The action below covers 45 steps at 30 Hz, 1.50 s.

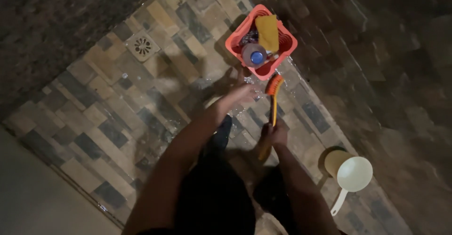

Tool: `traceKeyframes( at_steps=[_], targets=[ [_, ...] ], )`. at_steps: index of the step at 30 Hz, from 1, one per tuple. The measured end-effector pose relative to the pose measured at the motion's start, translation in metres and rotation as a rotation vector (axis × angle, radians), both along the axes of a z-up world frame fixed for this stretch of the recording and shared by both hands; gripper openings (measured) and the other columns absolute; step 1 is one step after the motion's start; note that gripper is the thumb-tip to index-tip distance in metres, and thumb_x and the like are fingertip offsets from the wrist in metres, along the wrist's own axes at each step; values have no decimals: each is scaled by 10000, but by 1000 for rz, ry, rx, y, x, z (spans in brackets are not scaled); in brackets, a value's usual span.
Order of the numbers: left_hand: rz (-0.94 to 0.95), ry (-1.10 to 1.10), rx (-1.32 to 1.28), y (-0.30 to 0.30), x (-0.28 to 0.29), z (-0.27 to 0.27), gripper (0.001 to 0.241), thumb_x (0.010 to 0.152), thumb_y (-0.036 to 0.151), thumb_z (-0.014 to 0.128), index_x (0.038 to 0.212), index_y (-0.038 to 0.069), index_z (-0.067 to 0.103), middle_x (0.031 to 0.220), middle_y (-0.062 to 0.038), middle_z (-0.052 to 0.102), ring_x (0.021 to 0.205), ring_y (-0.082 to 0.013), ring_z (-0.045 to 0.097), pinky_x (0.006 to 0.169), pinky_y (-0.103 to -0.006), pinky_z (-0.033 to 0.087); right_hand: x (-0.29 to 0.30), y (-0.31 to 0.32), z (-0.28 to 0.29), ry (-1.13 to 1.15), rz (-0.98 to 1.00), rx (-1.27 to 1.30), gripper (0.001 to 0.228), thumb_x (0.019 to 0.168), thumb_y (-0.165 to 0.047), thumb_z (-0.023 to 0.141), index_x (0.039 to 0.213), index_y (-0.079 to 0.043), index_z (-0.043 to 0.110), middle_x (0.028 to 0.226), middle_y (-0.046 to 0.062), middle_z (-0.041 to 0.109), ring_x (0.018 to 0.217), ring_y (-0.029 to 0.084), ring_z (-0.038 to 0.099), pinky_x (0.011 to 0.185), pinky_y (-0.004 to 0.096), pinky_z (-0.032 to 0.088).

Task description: The person scrubs the side of a bathtub and the tiled bathroom floor using a brush and water. They move a bucket of supplies and a small stool while splashing water from a dipper onto the surfaces.

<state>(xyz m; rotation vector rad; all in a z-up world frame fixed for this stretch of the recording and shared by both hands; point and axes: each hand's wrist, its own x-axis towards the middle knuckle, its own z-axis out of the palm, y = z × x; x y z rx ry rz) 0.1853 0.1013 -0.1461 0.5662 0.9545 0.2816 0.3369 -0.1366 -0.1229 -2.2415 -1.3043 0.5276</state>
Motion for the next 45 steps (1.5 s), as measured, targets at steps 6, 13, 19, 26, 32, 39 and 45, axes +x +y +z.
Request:
traceKeyframes(
  at_steps=[6,13,19,26,32,39,45],
  targets=[
    [211,-55,-194,37,39,20,584,908,383,717,1365,72,532,1110,-119,707,866,-258,733,729,-383,631,12,-16,31,431,-439,-145,237,1007,-269,638,1088,-54,578,681,101,589,473,180,548,434,356,452],
    [486,-17,9,35,67,-11,508,900,174,633,1379,35,537,1190,-124,663,929,-215,668,751,-362,561,26,-26,71,287,-228,-279,259,1026,-299,574,1054,-42,562,702,158,676,503,266,641,469,405,505],
    [589,-69,264,39,-18,-40,462,960,141,563,1398,-1,581,1170,-124,643,892,-177,577,671,-332,446,54,-1,33,-270,-18,-321,283,1082,-310,513,1057,-43,603,867,296,678,803,519,650,678,600,506],
    [690,-151,605,6,-209,-65,447,1073,291,603,1394,-16,553,1295,-146,646,1134,-227,636,981,-380,521,-81,53,-21,-397,332,-236,263,980,-352,551,984,-109,650,821,196,707,846,438,704,743,592,548],
    [1062,-405,353,-12,-323,-48,421,998,112,654,1370,92,457,1268,-114,621,1165,-240,645,896,-363,571,-20,158,-4,-266,85,-498,310,1009,-370,522,1014,-88,651,823,190,718,815,425,709,719,573,554],
    [1168,-223,295,-10,-320,-31,477,1014,119,547,1469,135,405,1282,-109,659,1143,-246,666,896,-375,567,-45,147,-9,-407,492,-431,366,1042,-392,488,1048,-65,653,826,184,730,779,409,715,690,551,561],
    [1167,-480,275,4,-310,-8,613,941,70,629,1512,96,407,1340,-134,591,1186,-306,624,994,-445,541,-42,152,-23,-316,420,-430,415,1070,-410,460,1078,-44,654,828,179,741,749,395,720,666,532,566]
  ],
)
